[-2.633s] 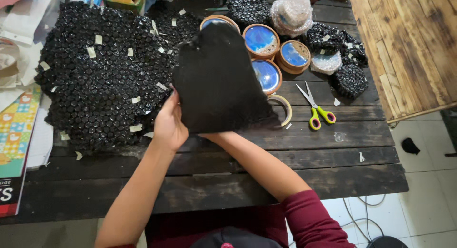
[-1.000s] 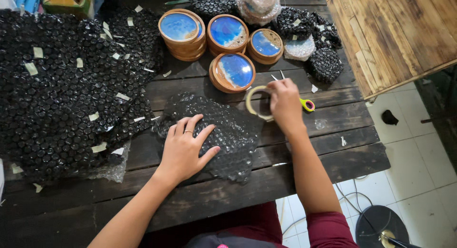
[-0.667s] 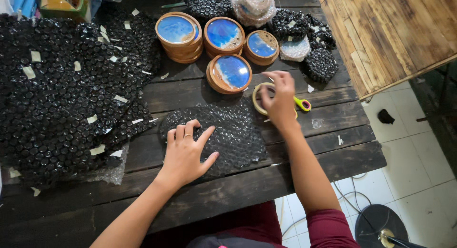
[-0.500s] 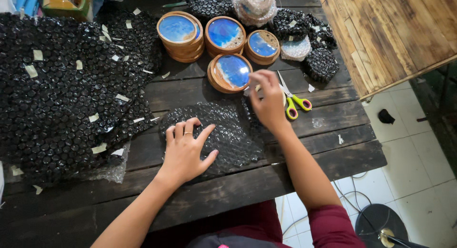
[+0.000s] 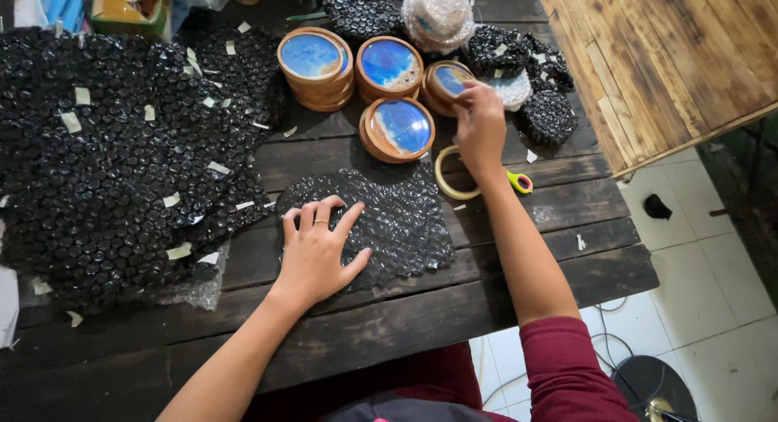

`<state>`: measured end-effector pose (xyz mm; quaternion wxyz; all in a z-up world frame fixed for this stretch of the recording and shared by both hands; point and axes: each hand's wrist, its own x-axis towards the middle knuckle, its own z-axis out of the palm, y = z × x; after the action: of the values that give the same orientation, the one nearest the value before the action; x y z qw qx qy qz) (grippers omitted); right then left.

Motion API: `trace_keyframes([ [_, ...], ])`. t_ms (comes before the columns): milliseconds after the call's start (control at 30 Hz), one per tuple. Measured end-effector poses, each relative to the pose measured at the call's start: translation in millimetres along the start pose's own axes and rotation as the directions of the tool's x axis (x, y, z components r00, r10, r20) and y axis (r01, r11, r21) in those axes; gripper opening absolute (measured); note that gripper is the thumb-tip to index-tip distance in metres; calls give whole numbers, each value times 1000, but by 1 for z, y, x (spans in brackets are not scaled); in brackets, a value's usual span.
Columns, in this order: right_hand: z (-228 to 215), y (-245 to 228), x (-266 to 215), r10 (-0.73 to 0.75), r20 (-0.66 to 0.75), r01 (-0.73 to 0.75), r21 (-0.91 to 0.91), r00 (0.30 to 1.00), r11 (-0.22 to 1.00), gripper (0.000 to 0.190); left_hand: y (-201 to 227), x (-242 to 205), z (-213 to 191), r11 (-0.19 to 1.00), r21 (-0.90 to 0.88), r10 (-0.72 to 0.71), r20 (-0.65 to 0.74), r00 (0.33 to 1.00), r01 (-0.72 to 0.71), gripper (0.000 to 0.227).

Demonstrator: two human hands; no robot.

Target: The person wraps round wooden coasters in black bubble wrap and secures them with adhesive tape using scissors.

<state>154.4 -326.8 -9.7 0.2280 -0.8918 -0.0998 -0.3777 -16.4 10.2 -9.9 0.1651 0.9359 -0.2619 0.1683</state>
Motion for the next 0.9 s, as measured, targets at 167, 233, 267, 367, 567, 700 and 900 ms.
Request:
trace_keyframes([
  [167,-47,-66,-16,199,-158,-116,422,967,899,8,5,3,-8,1000,2,-28,10,1000,28,92],
  [233,-62,-89,-31,313,-155,-182,547,937,817,8,9,3,-11,998,-6,-56,18,998,56,105],
  [267,-69,-104,-35,430,-4,-315,675,903,668,6,9,3,-11,996,-52,-69,14,997,70,113],
  [367,-72,-133,-54,459,359,-559,703,812,439,18,9,2,-7,992,-96,-87,10,996,87,123],
  [567,-37,-140,-92,264,591,-627,572,762,529,16,9,3,-8,994,-71,-82,21,996,83,150],
  [700,-42,-151,-86,296,576,-614,497,762,613,11,6,3,-5,995,-65,-75,57,996,78,152],
  [900,-41,-157,-91,317,510,-561,447,800,696,19,7,3,-7,996,-40,-79,64,995,82,149],
])
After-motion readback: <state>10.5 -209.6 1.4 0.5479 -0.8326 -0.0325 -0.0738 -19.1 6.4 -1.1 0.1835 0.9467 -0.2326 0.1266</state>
